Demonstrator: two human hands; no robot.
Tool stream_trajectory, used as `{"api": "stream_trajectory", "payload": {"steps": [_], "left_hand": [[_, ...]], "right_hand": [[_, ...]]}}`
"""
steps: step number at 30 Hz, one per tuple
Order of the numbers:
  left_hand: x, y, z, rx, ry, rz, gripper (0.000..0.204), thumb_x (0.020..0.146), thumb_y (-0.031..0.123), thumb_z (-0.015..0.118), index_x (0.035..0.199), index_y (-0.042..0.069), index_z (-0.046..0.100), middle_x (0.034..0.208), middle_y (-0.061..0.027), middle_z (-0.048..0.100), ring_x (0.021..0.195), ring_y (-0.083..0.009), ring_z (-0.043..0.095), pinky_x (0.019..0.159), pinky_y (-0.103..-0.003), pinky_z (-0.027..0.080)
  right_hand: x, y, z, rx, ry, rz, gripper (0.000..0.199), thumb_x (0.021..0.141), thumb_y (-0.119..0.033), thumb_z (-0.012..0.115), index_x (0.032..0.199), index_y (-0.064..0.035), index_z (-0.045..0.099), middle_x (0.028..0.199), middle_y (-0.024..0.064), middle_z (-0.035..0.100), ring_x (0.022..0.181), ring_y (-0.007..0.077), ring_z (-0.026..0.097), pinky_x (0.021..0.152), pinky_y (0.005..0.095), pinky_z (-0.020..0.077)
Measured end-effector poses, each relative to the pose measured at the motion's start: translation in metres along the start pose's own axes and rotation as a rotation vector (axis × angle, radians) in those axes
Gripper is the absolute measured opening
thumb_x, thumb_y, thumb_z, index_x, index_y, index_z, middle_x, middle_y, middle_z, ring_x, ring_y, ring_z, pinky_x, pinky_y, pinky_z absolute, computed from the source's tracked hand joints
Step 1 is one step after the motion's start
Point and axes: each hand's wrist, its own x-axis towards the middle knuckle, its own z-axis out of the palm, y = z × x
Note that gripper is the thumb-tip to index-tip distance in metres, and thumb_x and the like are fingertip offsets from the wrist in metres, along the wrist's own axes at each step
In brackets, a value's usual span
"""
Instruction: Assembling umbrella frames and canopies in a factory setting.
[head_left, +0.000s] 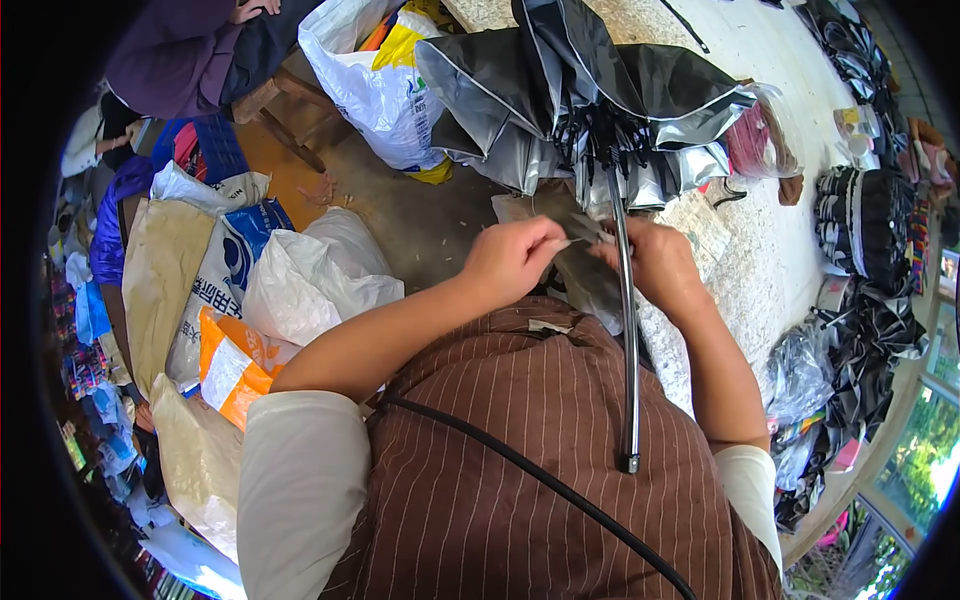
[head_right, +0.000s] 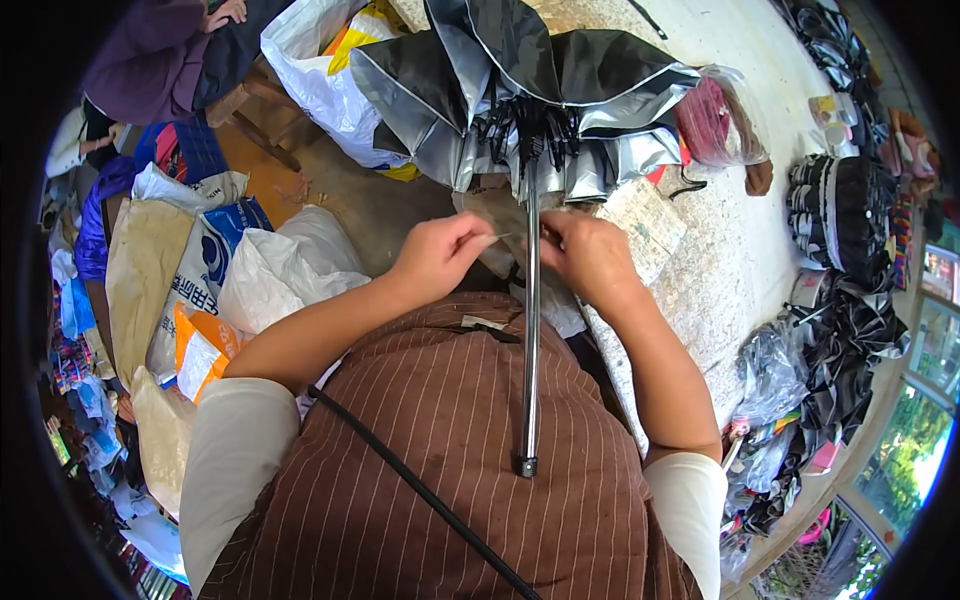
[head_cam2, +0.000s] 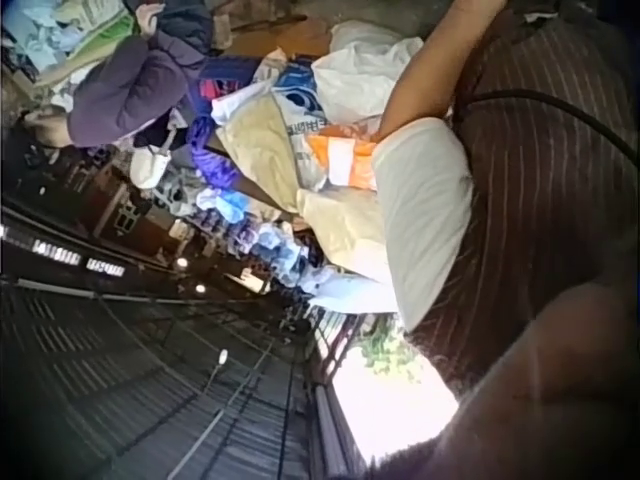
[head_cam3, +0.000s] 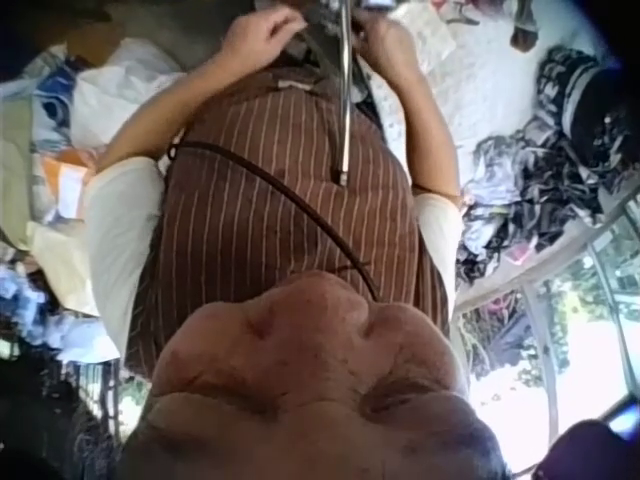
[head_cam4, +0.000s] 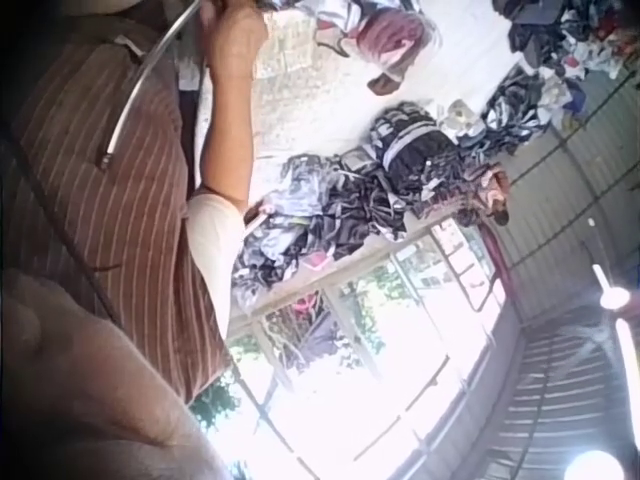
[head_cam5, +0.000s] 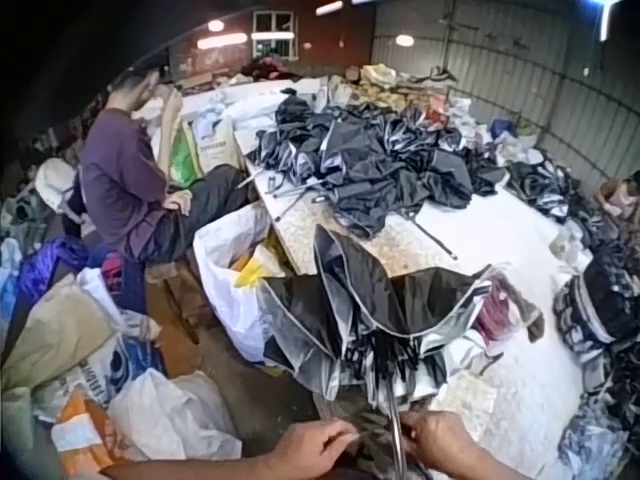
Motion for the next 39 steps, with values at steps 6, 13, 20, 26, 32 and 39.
{"api": "stream_trajectory", "payload": {"steps": [6,13,20,26,32,39], "left_hand": [[0.033,0.016,-0.028,0.697,0.348,0.500,0.006,0.075,0.009,0.060,0.078,0.007,0.056,0.080,-0.0044,0.057,0.069,-0.0215,0.054,0.072,-0.030,0.042],[0.037,-0.013,-0.026,0.434,0.090,0.350,0.009,0.075,0.003,0.059,0.084,0.003,0.058,0.091,-0.0055,0.059,0.079,-0.0194,0.055,0.072,-0.027,0.044],[0.040,-0.013,-0.030,-0.126,0.001,-0.203,0.009,0.079,0.003,0.057,0.088,0.003,0.059,0.087,-0.0033,0.058,0.072,-0.0120,0.051,0.064,-0.022,0.041],[0.040,-0.013,-0.027,-0.295,-0.012,-0.303,0.010,0.085,0.006,0.054,0.092,0.001,0.060,0.094,-0.0017,0.060,0.077,-0.0065,0.048,0.069,-0.018,0.039],[0.032,-0.020,-0.024,-0.217,0.075,-0.143,0.007,0.084,0.006,0.056,0.088,0.001,0.059,0.088,-0.0026,0.058,0.067,-0.0083,0.048,0.062,-0.020,0.040],[-0.013,-0.021,-0.042,-0.388,0.140,-0.415,0.018,0.091,0.015,0.048,0.100,0.001,0.055,0.093,-0.0063,0.058,0.080,-0.0119,0.054,0.074,-0.022,0.043]], "right_hand": [[-0.019,0.006,0.015,0.285,-0.060,0.007,0.035,0.073,-0.028,0.071,0.094,-0.0002,0.065,0.080,0.0107,0.066,0.057,0.0225,0.057,0.056,0.0305,0.0455],[-0.021,-0.005,0.007,0.406,-0.043,0.069,0.037,0.075,-0.028,0.070,0.096,0.0014,0.063,0.079,0.0128,0.066,0.060,0.0218,0.058,0.059,0.0295,0.0464],[-0.001,-0.004,0.016,0.424,0.076,0.069,0.036,0.076,-0.027,0.068,0.098,0.0005,0.063,0.077,0.0116,0.066,0.059,0.0196,0.057,0.057,0.0292,0.0453],[0.029,-0.018,0.029,0.409,0.152,-0.012,0.034,0.078,-0.026,0.066,0.100,-0.0003,0.063,0.075,0.0093,0.065,0.056,0.0177,0.055,0.054,0.0298,0.0435],[0.032,-0.022,0.033,0.453,-0.012,-0.116,0.035,0.078,-0.027,0.066,0.100,0.0005,0.063,0.075,0.0094,0.065,0.056,0.0193,0.055,0.054,0.0302,0.0432],[-0.041,0.011,0.037,0.555,-0.136,-0.085,0.031,0.079,-0.020,0.065,0.101,0.0017,0.062,0.073,0.0082,0.062,0.055,0.0165,0.050,0.054,0.0264,0.0421]]}}
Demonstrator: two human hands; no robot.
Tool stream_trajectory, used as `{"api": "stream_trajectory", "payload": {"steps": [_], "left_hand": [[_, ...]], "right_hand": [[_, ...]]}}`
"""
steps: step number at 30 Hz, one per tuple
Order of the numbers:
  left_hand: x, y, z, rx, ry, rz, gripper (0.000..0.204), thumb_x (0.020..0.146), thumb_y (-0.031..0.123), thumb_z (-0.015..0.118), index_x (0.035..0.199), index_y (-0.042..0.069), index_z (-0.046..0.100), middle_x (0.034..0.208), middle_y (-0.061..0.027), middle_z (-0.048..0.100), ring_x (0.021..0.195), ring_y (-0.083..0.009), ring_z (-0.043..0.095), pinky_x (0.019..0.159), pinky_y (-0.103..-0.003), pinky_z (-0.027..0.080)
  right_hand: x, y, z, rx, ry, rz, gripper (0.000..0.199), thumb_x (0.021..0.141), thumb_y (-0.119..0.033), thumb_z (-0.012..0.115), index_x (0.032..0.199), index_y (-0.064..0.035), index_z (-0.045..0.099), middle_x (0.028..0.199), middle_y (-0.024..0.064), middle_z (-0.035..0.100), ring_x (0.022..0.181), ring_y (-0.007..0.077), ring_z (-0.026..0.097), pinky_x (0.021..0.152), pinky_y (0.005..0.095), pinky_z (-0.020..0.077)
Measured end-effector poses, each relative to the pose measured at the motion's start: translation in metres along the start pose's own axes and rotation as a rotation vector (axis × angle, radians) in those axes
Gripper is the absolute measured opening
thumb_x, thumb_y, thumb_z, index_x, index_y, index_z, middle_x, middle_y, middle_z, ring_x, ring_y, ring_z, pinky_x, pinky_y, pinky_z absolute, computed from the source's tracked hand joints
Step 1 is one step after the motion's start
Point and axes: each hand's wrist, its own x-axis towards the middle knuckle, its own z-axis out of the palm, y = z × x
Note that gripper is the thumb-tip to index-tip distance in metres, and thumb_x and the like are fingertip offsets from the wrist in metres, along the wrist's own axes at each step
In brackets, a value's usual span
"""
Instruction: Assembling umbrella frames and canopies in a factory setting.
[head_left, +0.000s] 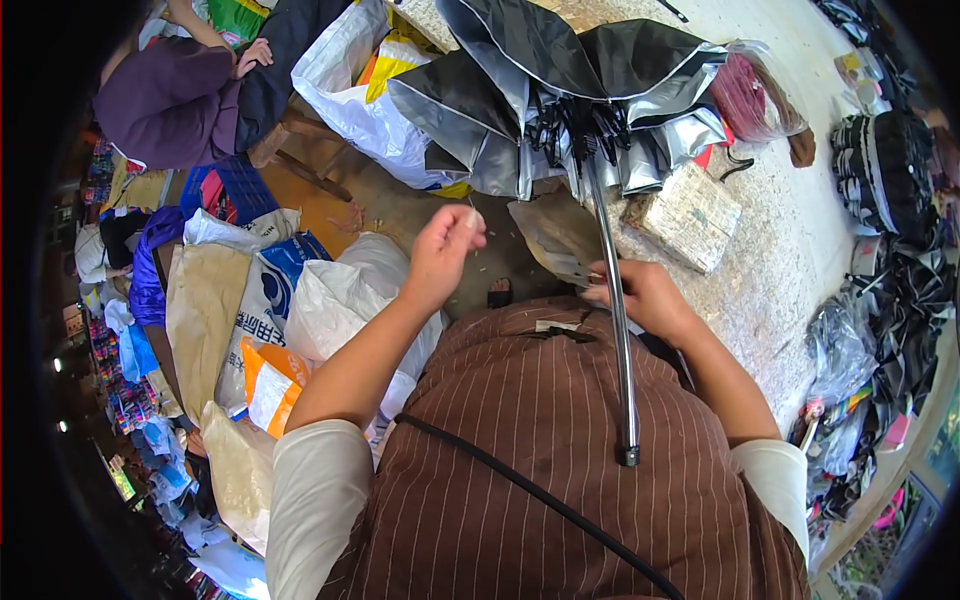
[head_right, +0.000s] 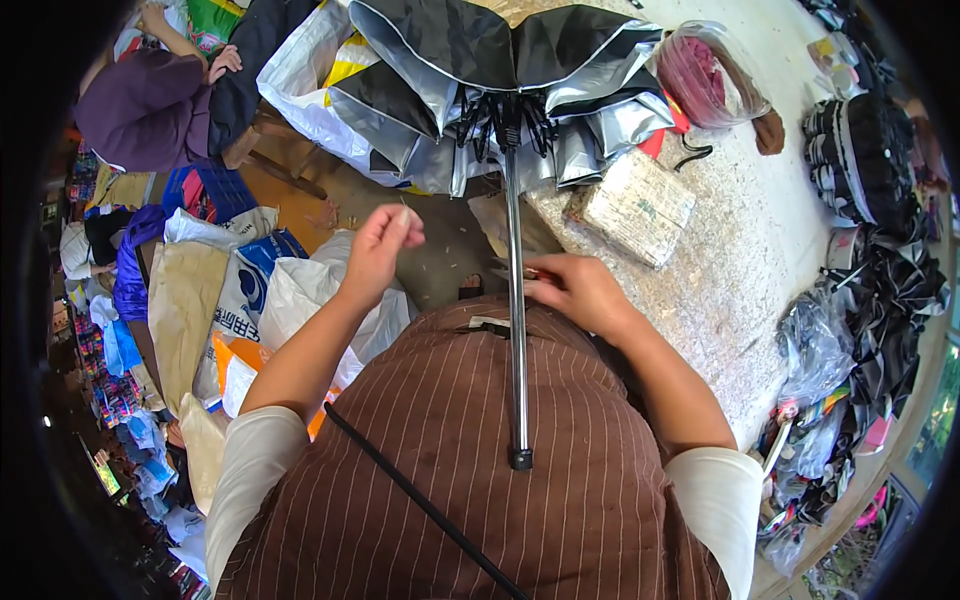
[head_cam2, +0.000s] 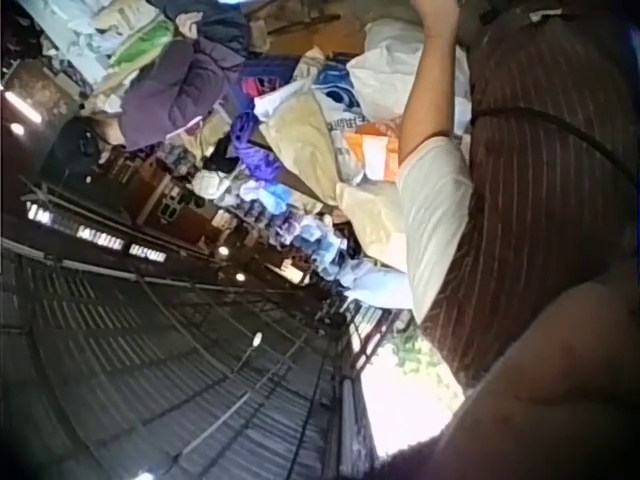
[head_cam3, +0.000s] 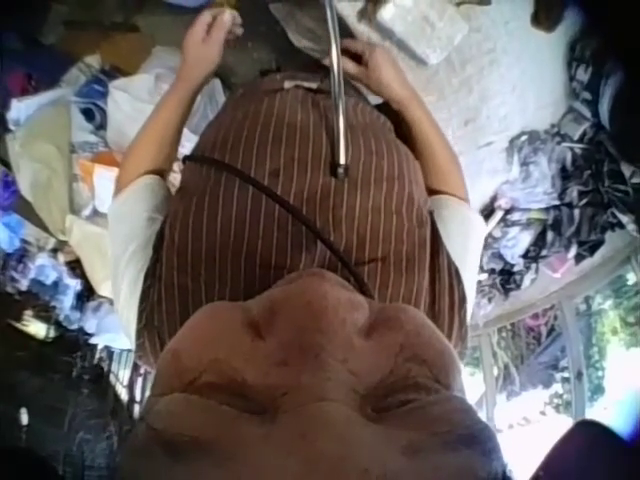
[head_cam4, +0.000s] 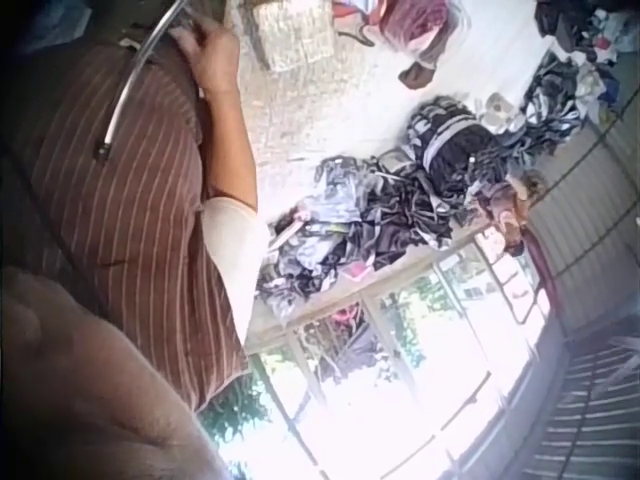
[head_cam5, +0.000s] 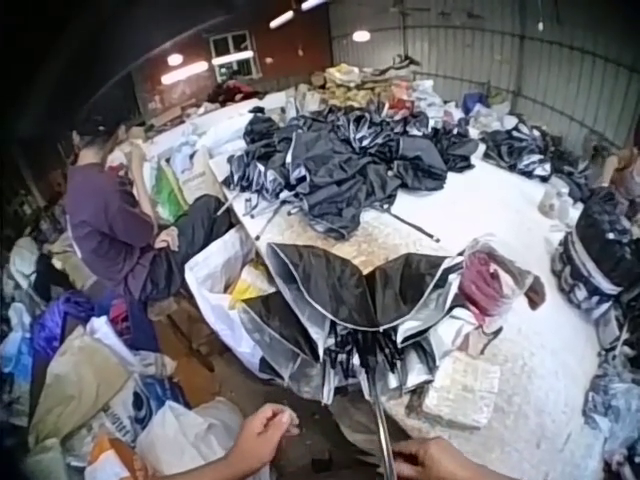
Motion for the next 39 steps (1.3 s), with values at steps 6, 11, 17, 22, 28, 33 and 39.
{"api": "stream_trajectory", "payload": {"steps": [6,11,17,22,28,33,39], "left_hand": [[-0.014,0.033,0.028,-0.234,-0.585,-0.354,0.030,0.095,0.024,0.041,0.109,0.000,0.052,0.096,-0.0137,0.058,0.085,-0.0194,0.058,0.079,-0.030,0.047],[-0.007,0.096,0.068,-0.883,-0.672,-0.522,0.034,0.094,0.028,0.042,0.117,0.004,0.049,0.097,-0.0160,0.059,0.087,-0.0240,0.060,0.080,-0.036,0.048],[0.039,0.134,0.034,-1.023,-0.743,-0.568,0.035,0.094,0.014,0.039,0.128,0.006,0.042,0.059,0.0051,0.034,0.044,-0.0026,0.026,0.038,-0.018,0.022],[0.067,0.066,-0.041,0.386,-0.230,0.171,0.031,0.093,0.015,0.042,0.119,0.001,0.051,0.062,0.0027,0.044,0.050,-0.0030,0.032,0.042,-0.017,0.026],[0.051,0.085,-0.048,0.353,-0.645,0.001,0.032,0.087,0.011,0.046,0.117,0.001,0.051,0.057,0.0043,0.044,0.044,-0.0052,0.031,0.038,-0.020,0.026],[0.042,0.080,-0.056,0.153,-0.523,0.146,0.032,0.084,0.010,0.047,0.113,0.000,0.054,0.064,0.0000,0.054,0.049,-0.0099,0.041,0.046,-0.022,0.036],[0.034,0.092,-0.045,0.318,-0.661,0.333,0.028,0.083,0.007,0.048,0.108,-0.002,0.057,0.068,-0.0044,0.058,0.052,-0.0121,0.046,0.049,-0.024,0.038]], "right_hand": [[-0.056,0.041,-0.014,0.464,0.504,0.328,0.024,0.083,-0.015,0.061,0.103,-0.0016,0.063,0.073,0.0026,0.057,0.053,0.0072,0.044,0.049,0.0184,0.0362],[-0.079,0.050,-0.049,0.695,0.930,0.464,0.028,0.087,-0.025,0.056,0.106,-0.0052,0.062,0.067,-0.0019,0.048,0.048,0.0032,0.035,0.039,0.0166,0.0250],[-0.115,0.121,-0.062,0.308,1.136,0.530,0.033,0.086,-0.029,0.053,0.100,-0.0003,0.062,0.074,0.0071,0.059,0.058,0.0166,0.049,0.055,0.0257,0.0420],[-0.118,0.142,-0.069,-0.692,1.158,0.475,0.026,0.079,-0.027,0.059,0.098,-0.0101,0.065,0.095,0.0147,0.060,0.089,0.0326,0.054,0.078,0.0380,0.0440],[-0.110,-0.032,-0.139,0.141,0.988,-0.412,0.029,0.083,-0.005,0.056,0.111,-0.0089,0.061,0.110,0.0068,0.054,0.089,0.0165,0.052,0.073,0.0256,0.0425],[-0.116,-0.082,-0.135,0.181,0.809,-0.706,0.030,0.079,0.002,0.060,0.106,-0.0095,0.063,0.100,0.0048,0.058,0.082,0.0131,0.053,0.070,0.0238,0.0435],[-0.130,-0.093,-0.110,0.141,0.815,-0.641,0.024,0.078,0.003,0.061,0.100,-0.0058,0.065,0.093,0.0035,0.060,0.077,0.0113,0.054,0.071,0.0232,0.0443]]}}
